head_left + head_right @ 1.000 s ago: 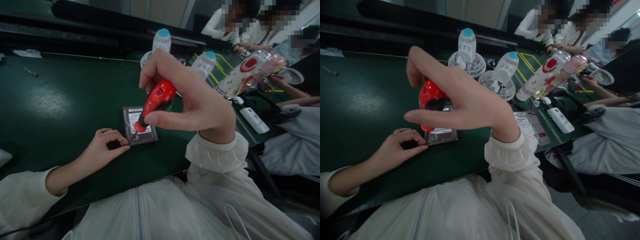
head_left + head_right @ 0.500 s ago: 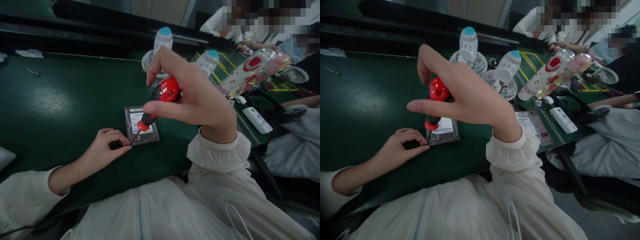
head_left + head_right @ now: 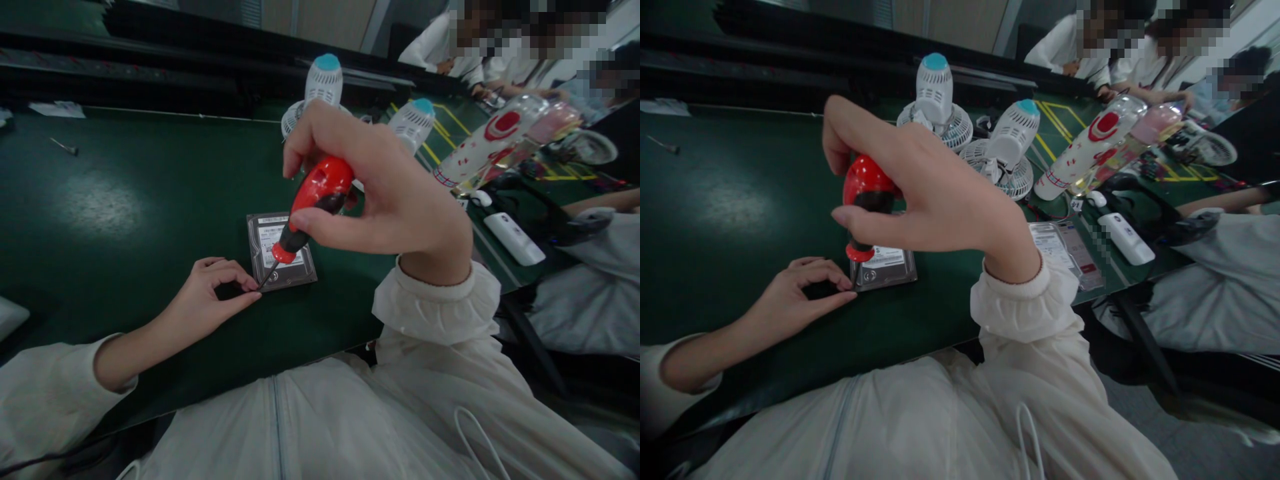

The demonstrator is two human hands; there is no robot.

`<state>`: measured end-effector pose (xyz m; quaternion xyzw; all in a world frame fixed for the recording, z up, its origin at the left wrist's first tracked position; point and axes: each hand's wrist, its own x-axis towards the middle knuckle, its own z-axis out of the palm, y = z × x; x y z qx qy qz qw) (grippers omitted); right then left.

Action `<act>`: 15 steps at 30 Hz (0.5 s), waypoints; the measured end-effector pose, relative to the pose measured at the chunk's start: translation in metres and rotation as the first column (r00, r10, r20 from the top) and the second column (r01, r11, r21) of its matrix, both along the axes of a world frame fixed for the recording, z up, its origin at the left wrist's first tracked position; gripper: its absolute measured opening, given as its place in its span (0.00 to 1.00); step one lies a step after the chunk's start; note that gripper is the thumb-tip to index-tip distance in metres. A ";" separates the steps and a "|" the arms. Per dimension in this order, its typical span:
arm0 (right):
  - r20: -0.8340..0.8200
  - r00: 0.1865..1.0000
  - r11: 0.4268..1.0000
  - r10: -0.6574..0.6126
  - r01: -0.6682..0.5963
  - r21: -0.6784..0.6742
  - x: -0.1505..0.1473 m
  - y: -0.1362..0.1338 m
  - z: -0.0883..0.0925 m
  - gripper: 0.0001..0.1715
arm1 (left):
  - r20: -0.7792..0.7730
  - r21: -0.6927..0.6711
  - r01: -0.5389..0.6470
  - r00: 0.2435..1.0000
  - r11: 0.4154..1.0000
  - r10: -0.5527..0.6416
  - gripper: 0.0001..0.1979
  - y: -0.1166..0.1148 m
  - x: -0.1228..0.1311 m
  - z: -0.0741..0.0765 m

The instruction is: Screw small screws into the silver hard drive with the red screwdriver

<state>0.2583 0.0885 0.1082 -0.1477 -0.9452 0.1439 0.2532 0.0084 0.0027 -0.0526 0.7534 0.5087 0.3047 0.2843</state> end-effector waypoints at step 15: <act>0.041 0.998 0.998 0.050 -0.049 -0.028 0.002 0.004 0.002 0.24 | 0.008 0.010 0.011 1.000 1.000 -0.011 0.09 -0.001 -0.001 -0.005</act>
